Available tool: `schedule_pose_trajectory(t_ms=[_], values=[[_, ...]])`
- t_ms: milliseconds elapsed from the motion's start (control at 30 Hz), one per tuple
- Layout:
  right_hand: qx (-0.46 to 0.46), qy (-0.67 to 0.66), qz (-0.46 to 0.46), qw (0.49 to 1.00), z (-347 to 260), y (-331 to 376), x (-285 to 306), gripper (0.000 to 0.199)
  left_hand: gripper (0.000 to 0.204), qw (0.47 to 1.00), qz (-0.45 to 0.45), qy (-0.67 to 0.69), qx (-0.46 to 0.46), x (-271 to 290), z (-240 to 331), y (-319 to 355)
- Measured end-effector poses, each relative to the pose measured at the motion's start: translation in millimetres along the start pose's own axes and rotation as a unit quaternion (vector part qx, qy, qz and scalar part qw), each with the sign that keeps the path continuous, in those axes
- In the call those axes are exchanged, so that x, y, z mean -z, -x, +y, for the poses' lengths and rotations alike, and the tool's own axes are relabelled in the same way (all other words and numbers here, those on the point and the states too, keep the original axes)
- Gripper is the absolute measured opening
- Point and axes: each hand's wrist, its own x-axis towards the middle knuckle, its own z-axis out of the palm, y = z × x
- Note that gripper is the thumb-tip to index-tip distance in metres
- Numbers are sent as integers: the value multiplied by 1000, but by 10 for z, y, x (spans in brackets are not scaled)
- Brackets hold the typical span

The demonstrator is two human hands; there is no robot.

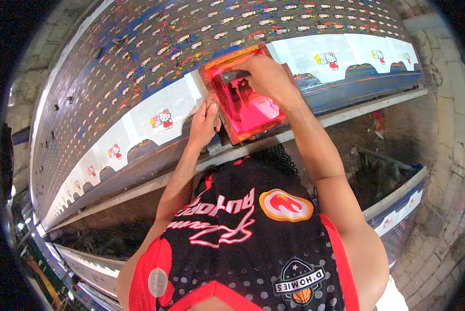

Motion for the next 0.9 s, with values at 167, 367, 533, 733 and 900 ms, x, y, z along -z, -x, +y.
schedule_pose_trajectory(t_ms=[167, 367, 533, 733, 900], values=[[12, 13, 33, 999, -20, 826, -251, 53, 66, 998, -11, 5, 55, -20, 146, 50], [-9, 18, 48, 999, -228, 1215, -282, 60, 74, 998, -15, -8, 68, 0, 65, 28], [25, -15, 54, 998, -91, 1223, -184, 61, 72, 997, -11, -12, 77, -58, 242, 83], [47, -17, 92, 994, 619, 1432, 229, 59, 76, 998, -1, -36, 41, -907, 481, -133], [44, 14, 94, 995, 1591, 1643, 825, 56, 80, 999, -35, -13, 26, -1946, 409, -681]])
